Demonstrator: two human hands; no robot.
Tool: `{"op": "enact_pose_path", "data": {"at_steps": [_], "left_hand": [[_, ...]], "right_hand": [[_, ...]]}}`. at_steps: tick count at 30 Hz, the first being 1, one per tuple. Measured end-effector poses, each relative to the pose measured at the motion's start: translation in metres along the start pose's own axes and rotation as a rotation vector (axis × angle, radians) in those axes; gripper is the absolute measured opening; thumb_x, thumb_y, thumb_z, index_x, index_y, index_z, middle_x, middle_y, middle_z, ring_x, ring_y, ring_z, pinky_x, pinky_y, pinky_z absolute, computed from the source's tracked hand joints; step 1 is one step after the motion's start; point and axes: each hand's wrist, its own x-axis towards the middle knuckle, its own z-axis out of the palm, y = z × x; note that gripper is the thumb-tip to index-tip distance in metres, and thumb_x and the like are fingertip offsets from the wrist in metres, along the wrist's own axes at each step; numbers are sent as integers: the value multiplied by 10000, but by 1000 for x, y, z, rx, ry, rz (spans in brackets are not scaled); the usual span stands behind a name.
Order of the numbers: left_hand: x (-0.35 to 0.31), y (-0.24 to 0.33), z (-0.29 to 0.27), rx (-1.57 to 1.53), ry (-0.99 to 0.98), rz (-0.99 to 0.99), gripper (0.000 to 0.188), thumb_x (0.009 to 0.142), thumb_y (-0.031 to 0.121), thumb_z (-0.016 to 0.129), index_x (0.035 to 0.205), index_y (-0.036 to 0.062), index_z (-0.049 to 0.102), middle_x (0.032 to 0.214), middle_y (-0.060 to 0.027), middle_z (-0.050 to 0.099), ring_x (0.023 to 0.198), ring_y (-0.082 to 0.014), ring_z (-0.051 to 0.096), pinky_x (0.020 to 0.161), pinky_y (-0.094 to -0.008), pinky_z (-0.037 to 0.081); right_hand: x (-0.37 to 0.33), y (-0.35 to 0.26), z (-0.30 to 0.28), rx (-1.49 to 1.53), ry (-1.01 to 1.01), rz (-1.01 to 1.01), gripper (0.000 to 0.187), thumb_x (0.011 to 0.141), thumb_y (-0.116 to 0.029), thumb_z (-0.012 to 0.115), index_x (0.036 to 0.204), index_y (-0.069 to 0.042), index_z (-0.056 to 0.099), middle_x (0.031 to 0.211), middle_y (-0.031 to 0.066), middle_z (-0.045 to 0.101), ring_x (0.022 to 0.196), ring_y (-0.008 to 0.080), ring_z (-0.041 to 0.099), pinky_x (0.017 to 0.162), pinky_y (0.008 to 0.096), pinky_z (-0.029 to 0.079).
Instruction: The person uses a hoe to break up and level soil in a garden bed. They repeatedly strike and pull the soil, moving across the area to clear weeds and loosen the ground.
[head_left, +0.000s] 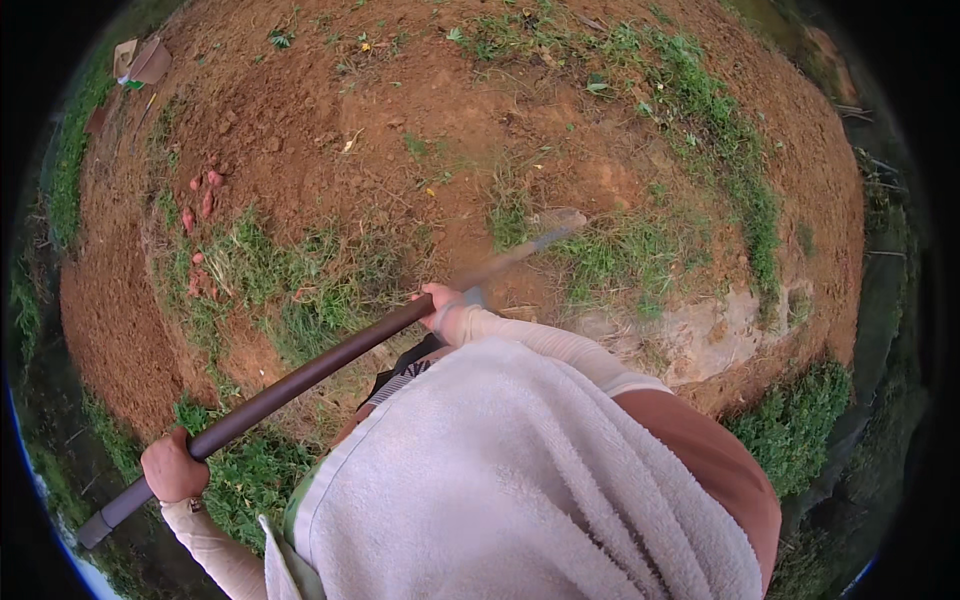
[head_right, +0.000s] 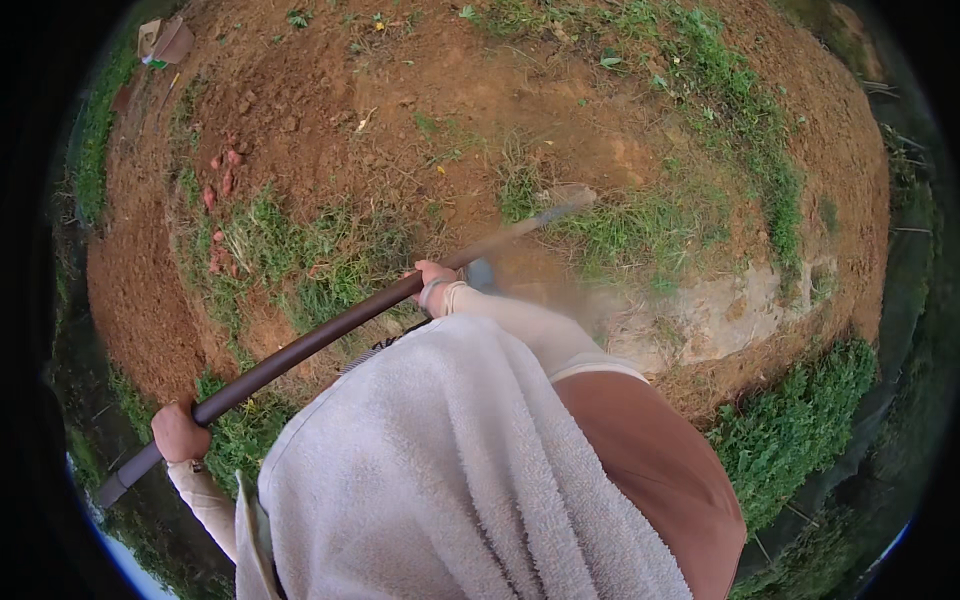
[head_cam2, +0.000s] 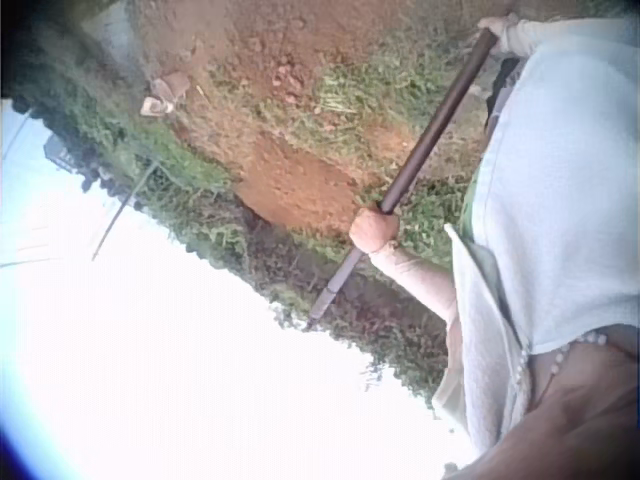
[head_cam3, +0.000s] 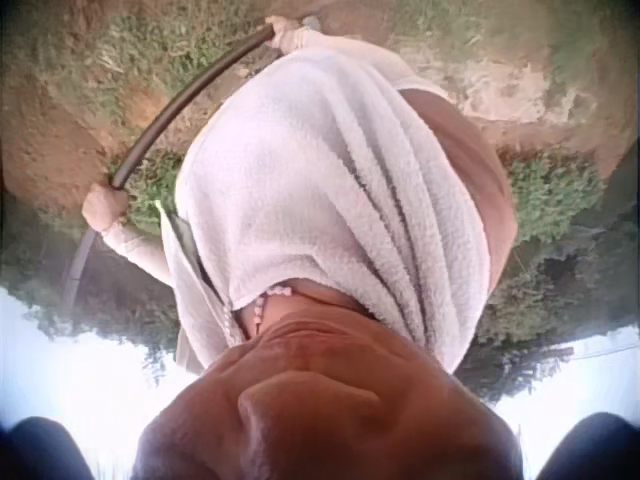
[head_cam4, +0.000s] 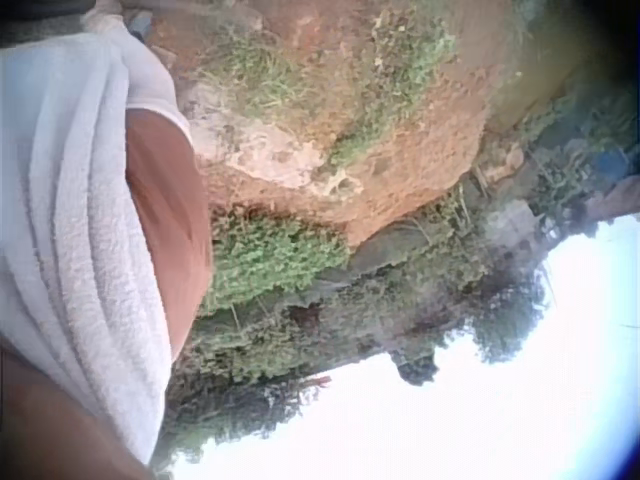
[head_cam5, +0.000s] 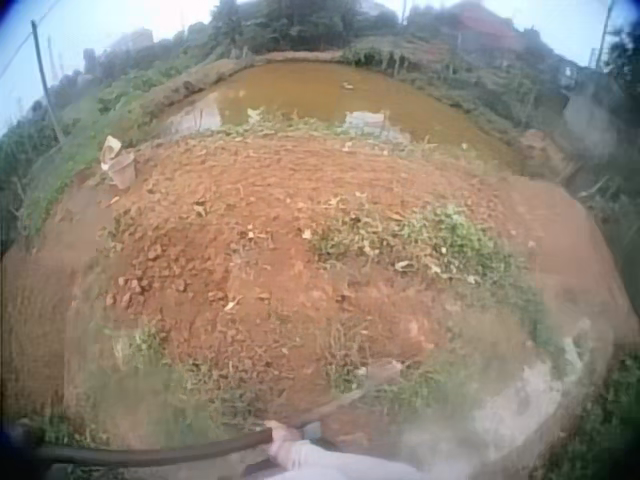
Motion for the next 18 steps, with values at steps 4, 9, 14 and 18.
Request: {"op": "enact_pose_path", "data": {"at_steps": [4,9,14,18], "left_hand": [[24,50,55,-98,-89,56,100,518,70,560,614,96,569,565,-138,550,561,-322,552,521,-409,436],[44,159,91,-322,-113,270,67,572,116,567,632,101,541,556,-123,550,520,-301,553,492,-411,430],[75,249,66,-557,-154,578,156,640,201,573,689,73,498,564,-136,548,533,-319,551,485,-423,427],[77,229,45,-427,-260,579,138,629,161,570,699,65,498,577,-144,550,558,-331,552,514,-433,430]], "right_hand": [[-20,-61,-33,224,253,-207,170,701,9,528,847,27,442,651,136,524,567,267,550,482,382,477],[-62,-156,-95,395,166,-521,115,718,-1,530,786,-18,439,627,85,471,555,226,483,538,398,464],[-51,-211,-143,333,223,-620,154,766,-57,536,832,-31,399,623,91,456,529,210,473,496,390,467],[-26,-178,-141,242,320,-492,224,777,-89,541,920,-14,387,739,127,474,580,242,512,545,431,489]]}}
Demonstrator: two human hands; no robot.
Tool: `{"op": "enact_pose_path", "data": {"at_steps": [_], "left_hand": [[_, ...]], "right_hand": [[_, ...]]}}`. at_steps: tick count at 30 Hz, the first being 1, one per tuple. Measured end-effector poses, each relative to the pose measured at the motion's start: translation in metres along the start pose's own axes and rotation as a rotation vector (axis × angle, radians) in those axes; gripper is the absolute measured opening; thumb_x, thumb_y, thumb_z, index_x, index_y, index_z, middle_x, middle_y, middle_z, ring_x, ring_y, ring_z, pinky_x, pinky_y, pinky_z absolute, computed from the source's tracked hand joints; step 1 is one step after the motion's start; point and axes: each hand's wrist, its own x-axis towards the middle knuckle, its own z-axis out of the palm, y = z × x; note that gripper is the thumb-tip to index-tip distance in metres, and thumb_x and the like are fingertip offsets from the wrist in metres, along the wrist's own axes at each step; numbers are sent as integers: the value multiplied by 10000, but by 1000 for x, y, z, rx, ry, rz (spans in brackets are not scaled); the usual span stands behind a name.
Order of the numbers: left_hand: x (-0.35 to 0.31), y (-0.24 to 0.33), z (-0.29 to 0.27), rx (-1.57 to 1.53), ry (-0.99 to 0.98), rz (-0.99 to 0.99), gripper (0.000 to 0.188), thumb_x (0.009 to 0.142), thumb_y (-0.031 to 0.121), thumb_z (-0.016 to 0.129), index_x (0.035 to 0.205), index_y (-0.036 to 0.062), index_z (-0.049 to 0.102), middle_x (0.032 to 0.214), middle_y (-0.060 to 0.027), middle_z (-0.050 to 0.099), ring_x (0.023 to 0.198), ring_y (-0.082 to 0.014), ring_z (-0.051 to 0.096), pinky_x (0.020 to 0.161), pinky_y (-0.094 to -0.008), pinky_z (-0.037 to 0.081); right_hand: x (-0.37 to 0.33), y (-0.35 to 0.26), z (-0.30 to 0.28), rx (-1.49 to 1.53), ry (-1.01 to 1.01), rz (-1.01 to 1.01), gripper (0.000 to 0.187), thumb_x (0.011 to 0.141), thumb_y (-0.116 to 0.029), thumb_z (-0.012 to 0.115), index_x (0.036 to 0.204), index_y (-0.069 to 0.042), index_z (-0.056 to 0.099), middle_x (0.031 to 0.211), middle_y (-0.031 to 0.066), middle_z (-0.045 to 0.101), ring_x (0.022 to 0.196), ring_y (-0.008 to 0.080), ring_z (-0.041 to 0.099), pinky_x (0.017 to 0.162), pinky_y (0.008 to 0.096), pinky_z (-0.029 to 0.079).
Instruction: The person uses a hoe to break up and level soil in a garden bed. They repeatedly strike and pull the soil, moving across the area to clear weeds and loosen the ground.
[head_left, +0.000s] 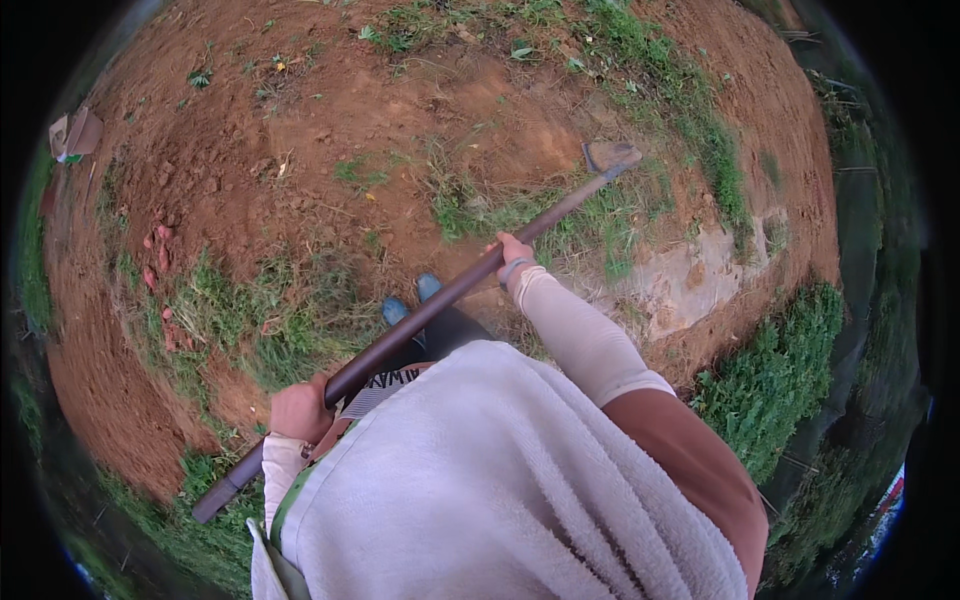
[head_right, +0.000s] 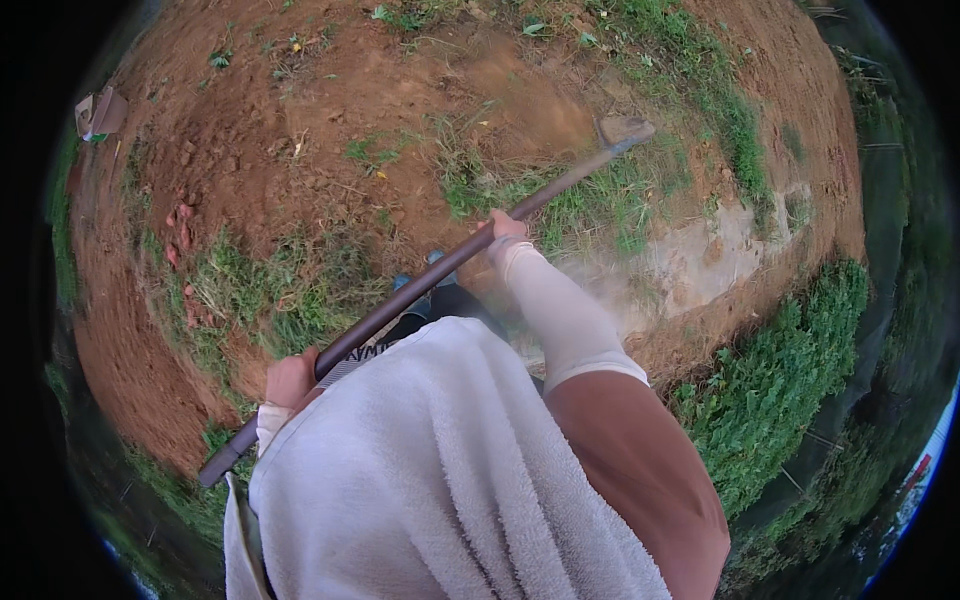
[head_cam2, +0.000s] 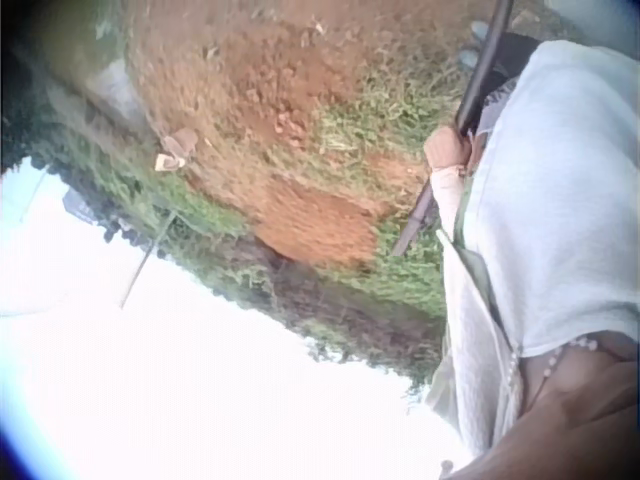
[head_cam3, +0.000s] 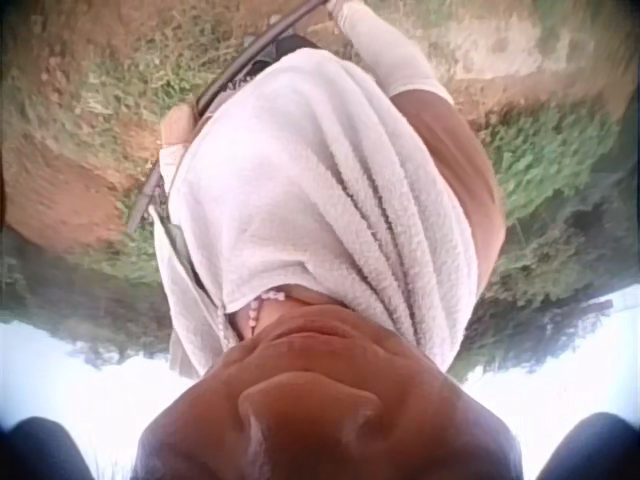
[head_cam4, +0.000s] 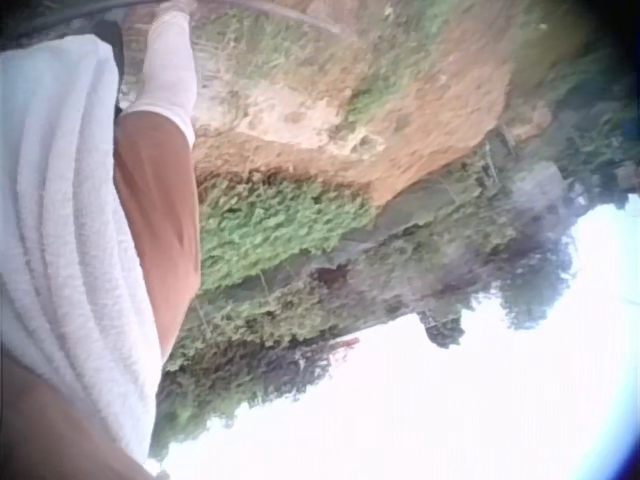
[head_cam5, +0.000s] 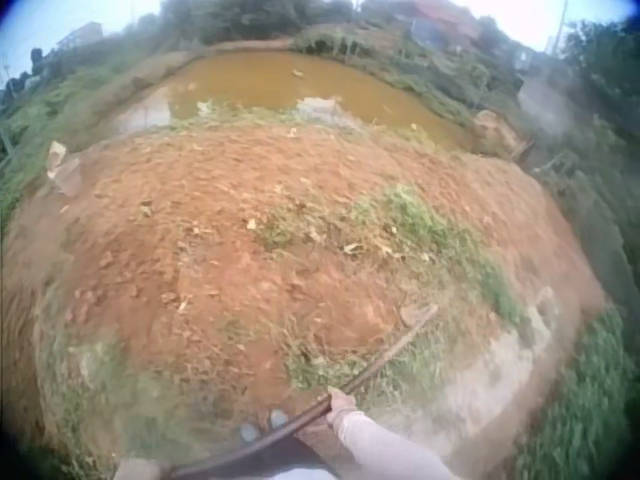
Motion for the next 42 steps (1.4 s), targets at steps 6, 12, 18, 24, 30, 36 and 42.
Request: {"op": "enact_pose_path", "data": {"at_steps": [6,12,18,24,30,36,42], "left_hand": [[-90,-81,-58,248,25,-122,120,528,74,559,642,78,522,536,-145,522,522,-334,531,498,-430,420],[-109,-104,-79,380,87,-244,117,512,72,550,625,89,577,541,-151,532,545,-335,540,515,-431,425],[-82,-94,-8,197,66,-258,115,523,114,570,636,89,569,561,-130,548,558,-326,550,538,-411,441],[8,-23,47,-50,-11,115,182,638,221,578,721,77,505,576,-142,545,560,-321,556,508,-425,423],[-2,-62,62,-117,-114,123,176,638,192,565,758,70,526,605,-148,557,589,-330,560,541,-435,436],[-90,-168,52,132,-209,-131,184,550,124,569,734,113,567,596,-132,564,599,-310,570,552,-417,454],[-56,-156,70,90,-169,-59,180,567,133,563,745,108,560,611,-131,569,603,-316,567,553,-426,447]], "right_hand": [[-103,106,23,140,-210,474,151,782,-85,549,840,-19,427,688,104,486,599,272,545,568,402,503],[-138,122,49,124,-218,554,155,753,-50,560,840,-8,439,730,114,508,650,296,560,589,443,499],[-95,108,23,193,-122,365,161,719,-8,536,836,9,426,690,129,496,614,285,545,536,422,488],[-43,0,-35,280,-99,-46,131,746,-68,539,780,-27,419,601,83,458,511,205,469,529,383,458],[-24,72,-25,129,86,3,166,754,-88,539,827,-31,400,569,102,451,499,239,487,455,401,447],[-81,212,0,209,-3,380,112,749,-40,529,774,27,443,610,138,485,523,280,518,497,413,464],[-68,184,-9,140,16,193,123,730,-25,524,810,-1,433,638,132,477,580,272,501,569,404,456]]}}
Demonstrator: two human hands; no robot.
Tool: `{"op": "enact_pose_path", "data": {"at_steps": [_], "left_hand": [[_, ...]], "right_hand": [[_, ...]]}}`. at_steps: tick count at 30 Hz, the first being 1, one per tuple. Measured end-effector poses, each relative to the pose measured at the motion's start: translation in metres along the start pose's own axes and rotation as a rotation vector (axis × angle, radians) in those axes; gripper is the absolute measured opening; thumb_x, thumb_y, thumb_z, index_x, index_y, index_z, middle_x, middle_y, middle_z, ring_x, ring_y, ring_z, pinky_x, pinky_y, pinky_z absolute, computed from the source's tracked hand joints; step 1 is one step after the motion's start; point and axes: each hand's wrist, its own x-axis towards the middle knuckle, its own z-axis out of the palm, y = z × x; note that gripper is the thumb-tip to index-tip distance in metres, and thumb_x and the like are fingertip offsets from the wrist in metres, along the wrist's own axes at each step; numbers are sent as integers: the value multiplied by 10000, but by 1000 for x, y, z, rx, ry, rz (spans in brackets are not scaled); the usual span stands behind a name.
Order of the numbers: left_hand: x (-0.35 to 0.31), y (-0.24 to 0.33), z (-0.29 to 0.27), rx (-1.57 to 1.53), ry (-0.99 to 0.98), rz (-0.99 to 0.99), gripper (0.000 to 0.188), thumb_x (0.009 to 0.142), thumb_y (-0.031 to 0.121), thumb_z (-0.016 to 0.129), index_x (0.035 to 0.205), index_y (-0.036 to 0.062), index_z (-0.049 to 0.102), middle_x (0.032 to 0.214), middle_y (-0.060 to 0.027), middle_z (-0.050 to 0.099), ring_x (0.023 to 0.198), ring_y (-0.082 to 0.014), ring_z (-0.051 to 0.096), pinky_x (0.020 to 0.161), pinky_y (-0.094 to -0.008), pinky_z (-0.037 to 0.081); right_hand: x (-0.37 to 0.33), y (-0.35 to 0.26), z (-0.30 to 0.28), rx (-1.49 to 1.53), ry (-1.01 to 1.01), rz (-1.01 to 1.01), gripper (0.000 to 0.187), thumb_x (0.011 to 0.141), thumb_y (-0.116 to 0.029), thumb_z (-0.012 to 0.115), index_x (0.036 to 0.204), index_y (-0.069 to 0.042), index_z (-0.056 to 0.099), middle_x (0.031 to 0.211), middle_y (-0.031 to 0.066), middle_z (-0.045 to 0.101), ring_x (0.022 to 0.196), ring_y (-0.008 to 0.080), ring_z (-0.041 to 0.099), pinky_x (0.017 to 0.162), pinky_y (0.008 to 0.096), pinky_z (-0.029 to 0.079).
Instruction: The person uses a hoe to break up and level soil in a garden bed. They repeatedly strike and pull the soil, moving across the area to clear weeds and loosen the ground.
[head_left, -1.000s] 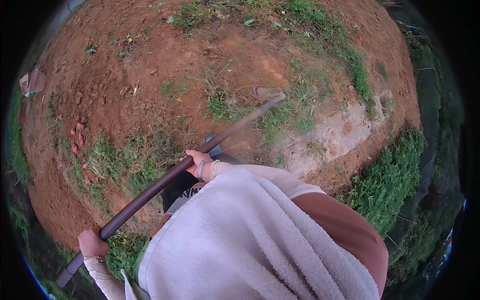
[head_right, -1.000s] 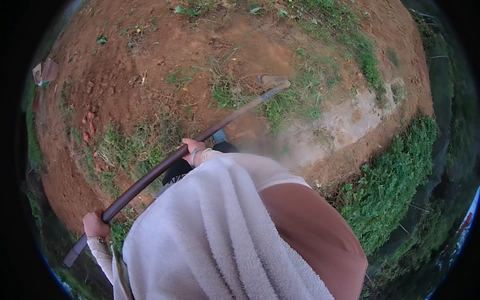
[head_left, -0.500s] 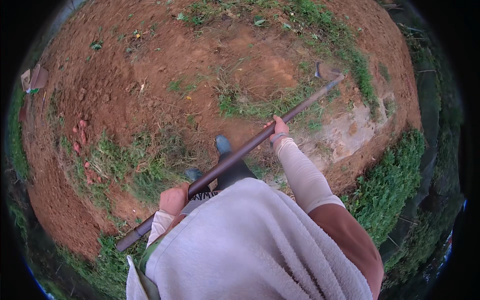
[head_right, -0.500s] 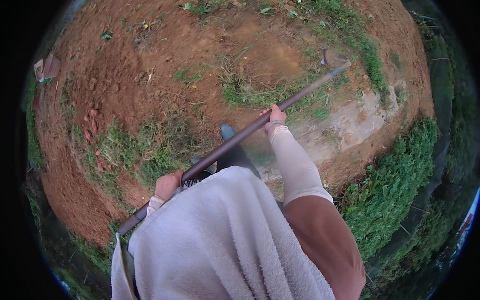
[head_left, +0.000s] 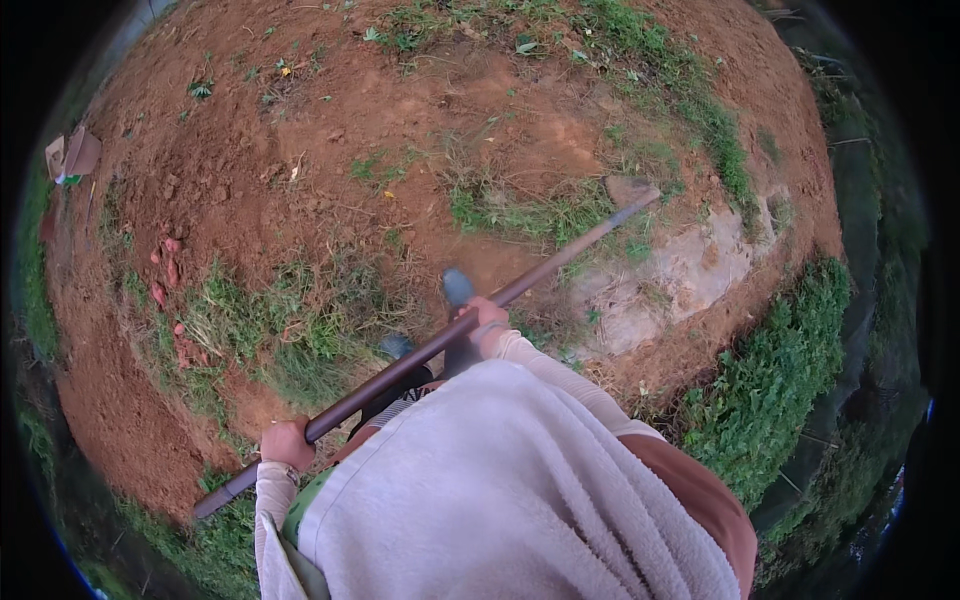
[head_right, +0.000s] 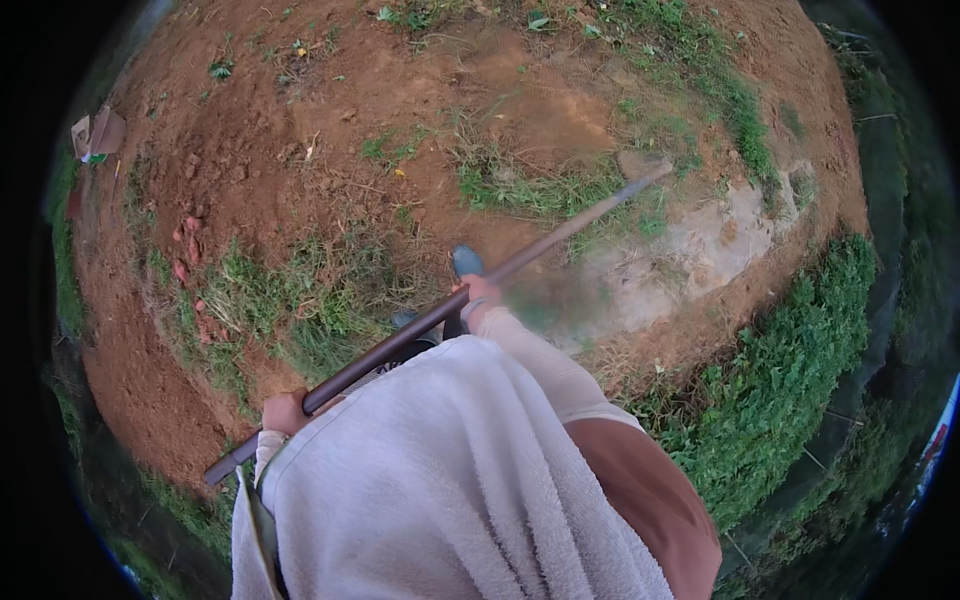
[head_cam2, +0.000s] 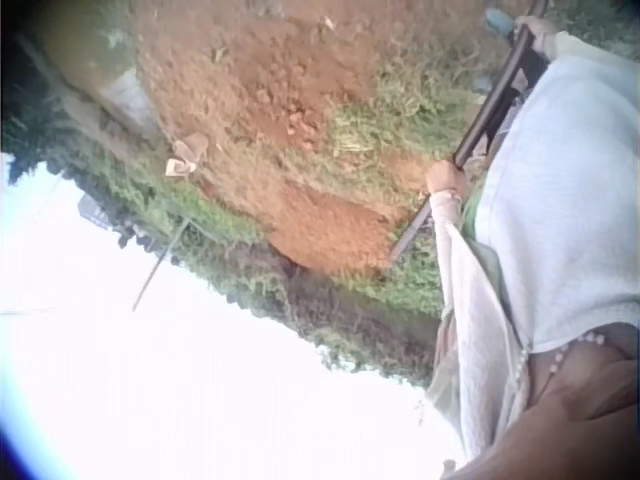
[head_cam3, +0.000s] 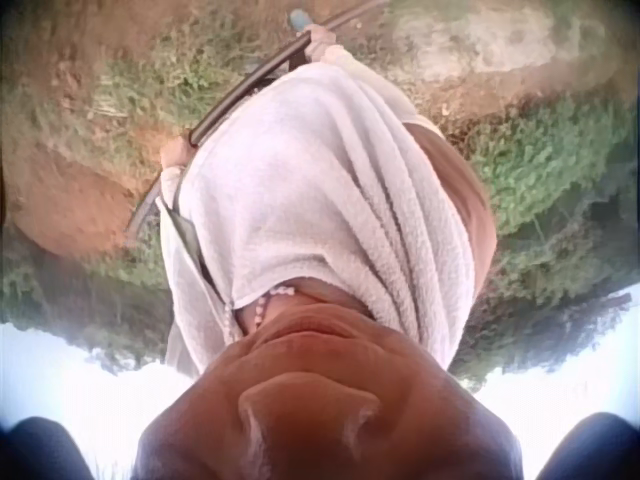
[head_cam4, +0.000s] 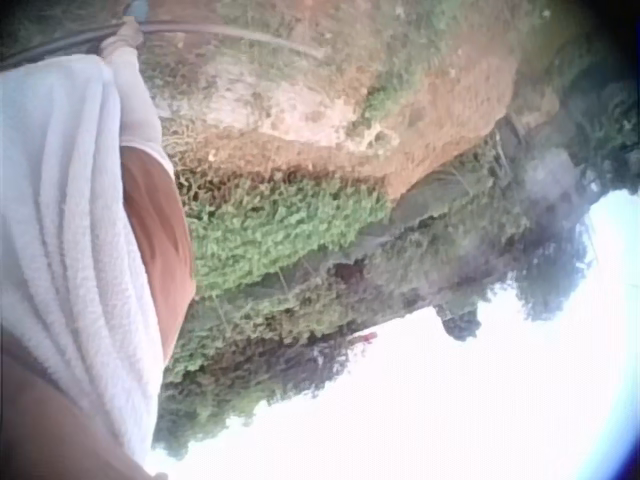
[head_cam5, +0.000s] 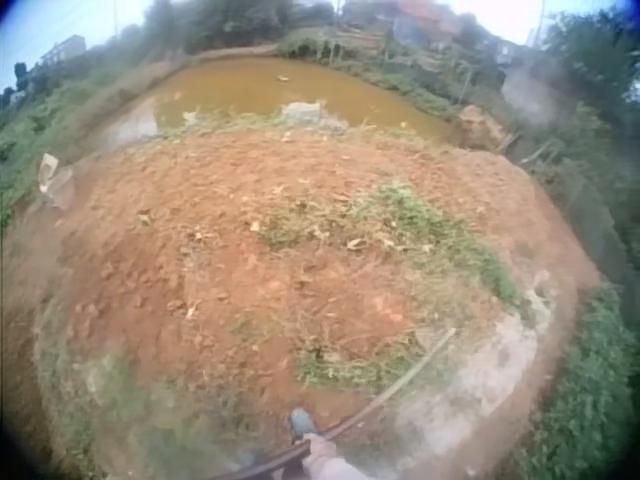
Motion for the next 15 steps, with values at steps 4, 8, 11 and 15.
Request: {"op": "enact_pose_path", "data": {"at_steps": [4,8,11,15], "left_hand": [[44,35,10,-75,109,134,153,590,132,570,733,96,527,612,-129,568,586,-316,563,534,-428,437],[85,96,-6,-131,151,275,142,641,146,544,759,82,499,620,-151,563,589,-322,563,547,-422,442],[88,114,-14,-144,110,313,171,633,145,543,786,74,517,633,-163,566,611,-333,566,560,-436,441],[54,62,-1,-192,-37,172,175,634,168,550,773,63,535,650,-182,565,636,-363,557,582,-457,434]], "right_hand": [[5,-72,-10,167,-123,-109,104,735,-44,519,780,-15,430,603,106,464,562,247,486,545,412,451],[-1,-135,2,135,-85,-347,125,766,-88,534,758,-24,427,587,90,455,533,221,487,506,390,454],[13,-138,5,100,-14,-346,161,776,-114,544,809,-30,411,598,92,457,531,226,492,477,392,453],[19,-61,18,44,91,-195,249,773,-129,560,915,-47,373,647,103,466,536,242,498,474,410,459]]}}
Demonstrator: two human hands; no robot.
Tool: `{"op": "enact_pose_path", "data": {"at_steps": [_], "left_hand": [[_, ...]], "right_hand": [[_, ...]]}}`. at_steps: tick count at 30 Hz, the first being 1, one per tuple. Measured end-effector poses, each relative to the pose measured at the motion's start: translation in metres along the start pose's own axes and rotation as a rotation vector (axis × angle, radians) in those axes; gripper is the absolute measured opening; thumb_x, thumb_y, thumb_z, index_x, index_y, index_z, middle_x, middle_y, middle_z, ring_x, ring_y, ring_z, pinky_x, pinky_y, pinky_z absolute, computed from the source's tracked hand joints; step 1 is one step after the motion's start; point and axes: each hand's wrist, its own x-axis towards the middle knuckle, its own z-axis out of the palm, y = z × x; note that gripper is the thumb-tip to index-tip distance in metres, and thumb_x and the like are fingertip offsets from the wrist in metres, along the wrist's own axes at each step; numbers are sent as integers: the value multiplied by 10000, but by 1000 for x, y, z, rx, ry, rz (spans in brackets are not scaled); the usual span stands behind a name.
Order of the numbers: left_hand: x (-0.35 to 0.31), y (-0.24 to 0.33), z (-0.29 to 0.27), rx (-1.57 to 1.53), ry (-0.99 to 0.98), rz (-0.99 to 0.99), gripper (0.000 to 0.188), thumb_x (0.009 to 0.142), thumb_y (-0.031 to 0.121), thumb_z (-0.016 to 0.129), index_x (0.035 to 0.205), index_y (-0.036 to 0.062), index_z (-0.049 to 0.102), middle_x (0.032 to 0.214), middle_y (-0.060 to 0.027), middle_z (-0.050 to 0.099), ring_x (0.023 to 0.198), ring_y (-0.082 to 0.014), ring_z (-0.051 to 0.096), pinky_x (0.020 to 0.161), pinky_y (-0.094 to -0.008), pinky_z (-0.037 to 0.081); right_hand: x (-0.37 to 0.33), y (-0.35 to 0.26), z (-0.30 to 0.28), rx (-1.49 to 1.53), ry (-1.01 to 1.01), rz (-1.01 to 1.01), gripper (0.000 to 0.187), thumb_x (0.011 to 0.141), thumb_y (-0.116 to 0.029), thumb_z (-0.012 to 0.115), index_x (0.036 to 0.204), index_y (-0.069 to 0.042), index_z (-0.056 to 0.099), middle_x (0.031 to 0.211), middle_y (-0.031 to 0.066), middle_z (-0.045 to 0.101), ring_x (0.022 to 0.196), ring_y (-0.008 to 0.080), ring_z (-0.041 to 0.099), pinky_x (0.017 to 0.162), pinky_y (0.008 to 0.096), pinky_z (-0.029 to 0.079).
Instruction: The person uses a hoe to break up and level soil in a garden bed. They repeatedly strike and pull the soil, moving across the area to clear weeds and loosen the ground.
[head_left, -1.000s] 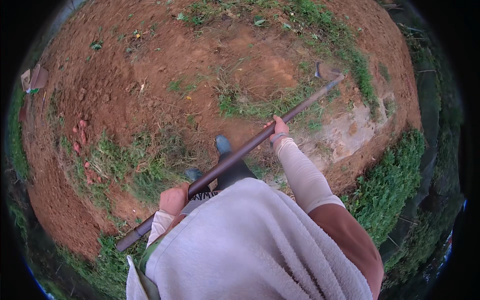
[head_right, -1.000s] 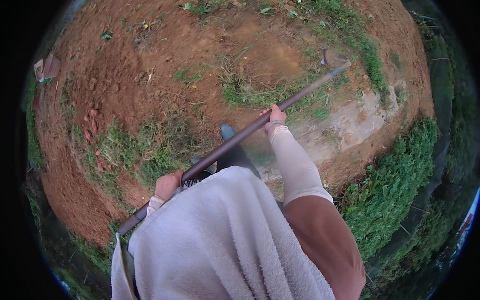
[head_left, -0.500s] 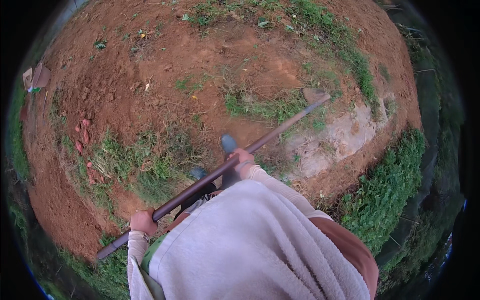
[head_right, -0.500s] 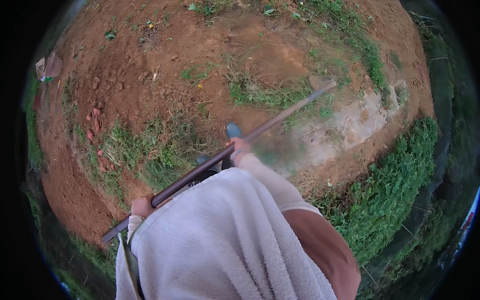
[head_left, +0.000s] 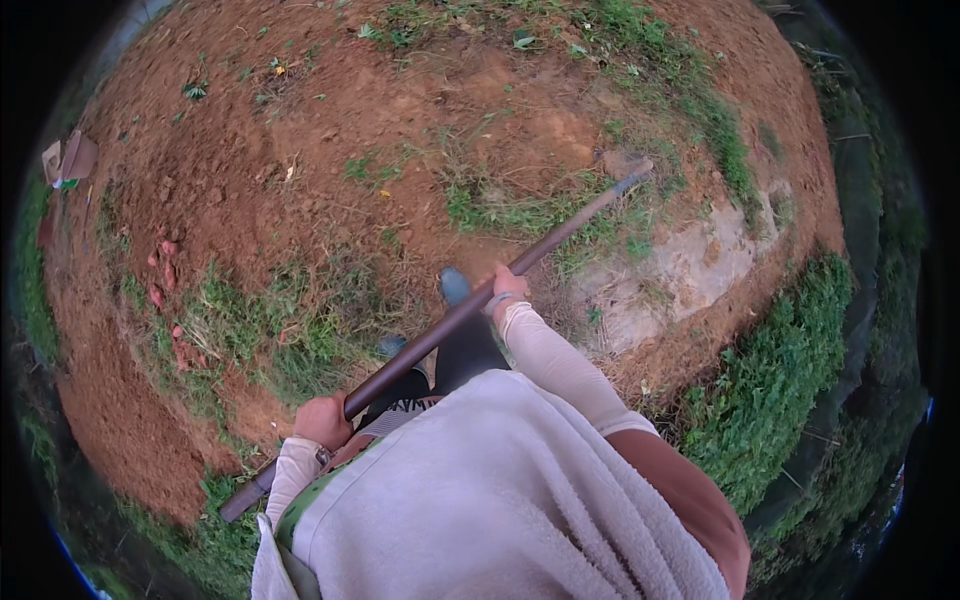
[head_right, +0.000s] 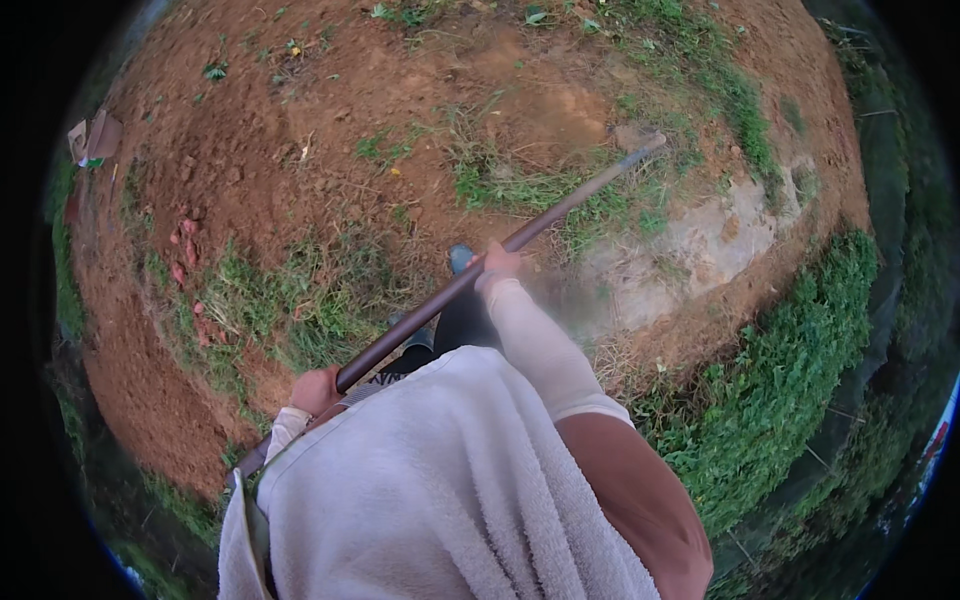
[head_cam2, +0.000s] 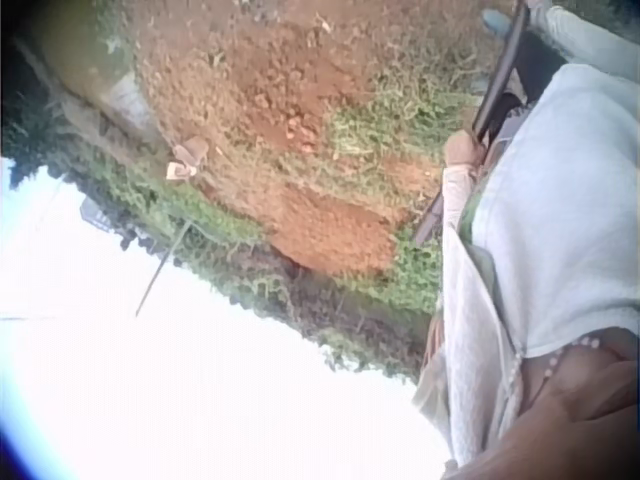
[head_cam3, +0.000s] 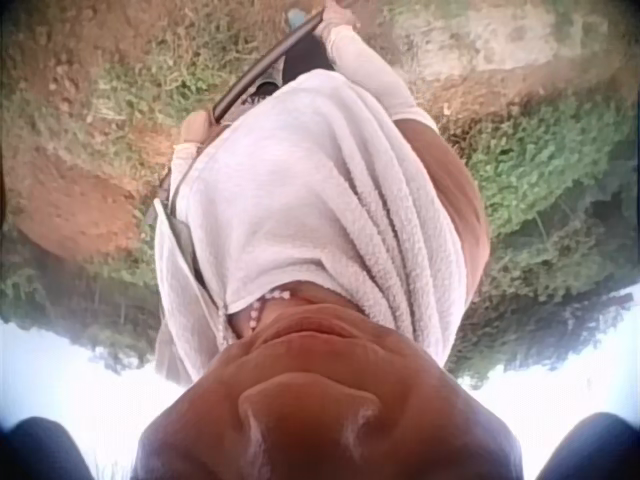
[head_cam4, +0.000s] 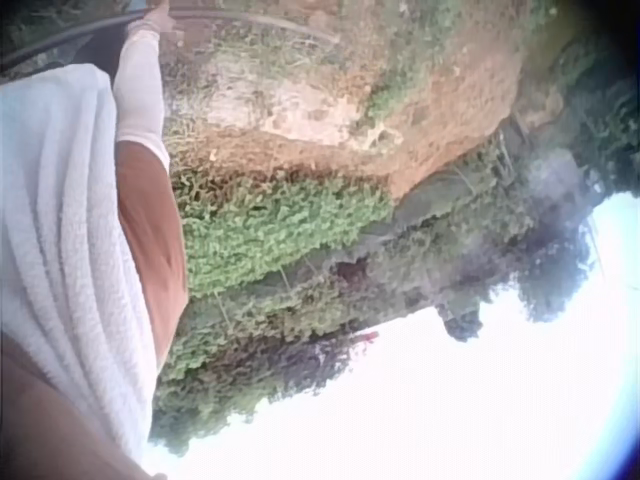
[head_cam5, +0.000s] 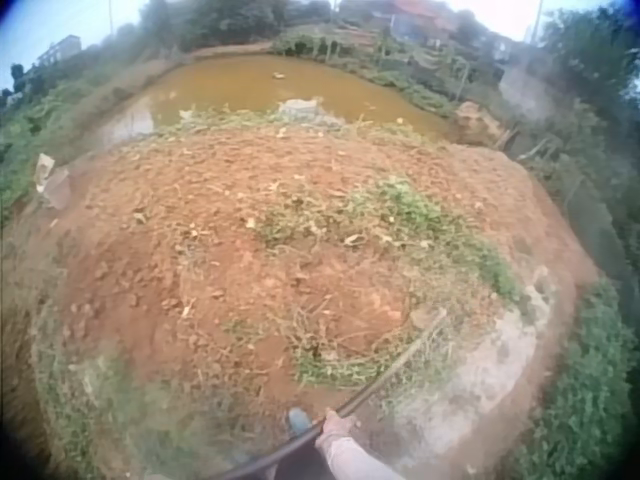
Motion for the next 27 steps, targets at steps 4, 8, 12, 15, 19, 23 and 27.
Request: {"op": "enact_pose_path", "data": {"at_steps": [4,8,12,15,19,23,27], "left_hand": [[-41,-11,-2,-9,-119,-181,285,693,338,536,775,65,535,648,-186,568,645,-352,571,577,-457,438],[-45,-56,76,48,-101,-106,297,748,361,455,772,74,527,618,-176,569,617,-346,577,557,-459,441],[-48,-56,74,-93,-25,-98,301,741,377,470,764,81,522,594,-167,566,588,-341,573,539,-443,442],[-28,-10,25,-26,-36,-89,313,709,380,530,756,71,508,585,-172,555,585,-350,564,542,-435,439],[0,1,21,-9,35,48,240,698,302,530,760,71,514,610,-193,544,609,-354,554,554,-457,422],[-30,-8,-7,-46,-18,37,303,642,332,608,739,57,528,586,-184,543,599,-355,556,554,-449,434],[-109,-43,-40,63,-12,-117,183,585,189,583,729,78,559,566,-166,538,566,-349,547,533,-445,429]], "right_hand": [[-31,25,-18,-43,-171,130,212,766,-100,553,889,-12,404,663,107,471,548,252,503,481,409,454],[-19,49,-27,-109,-153,160,172,754,-72,552,847,-1,425,665,109,475,555,259,506,497,413,454],[-37,31,-37,-46,-180,234,127,739,-64,554,785,-17,445,639,112,474,565,258,508,536,431,455],[-19,0,-36,71,-308,184,110,760,-93,539,761,-31,448,607,87,463,567,251,506,552,440,456],[22,-44,-24,-23,-166,-21,157,744,-93,561,815,-16,445,640,109,476,558,267,511,554,448,474],[18,-31,-11,-170,37,-29,201,731,-33,545,888,1,425,680,134,507,567,268,543,443,410,474],[12,12,-27,-204,40,61,242,734,-49,548,917,14,403,678,144,507,542,277,545,429,419,467]]}}
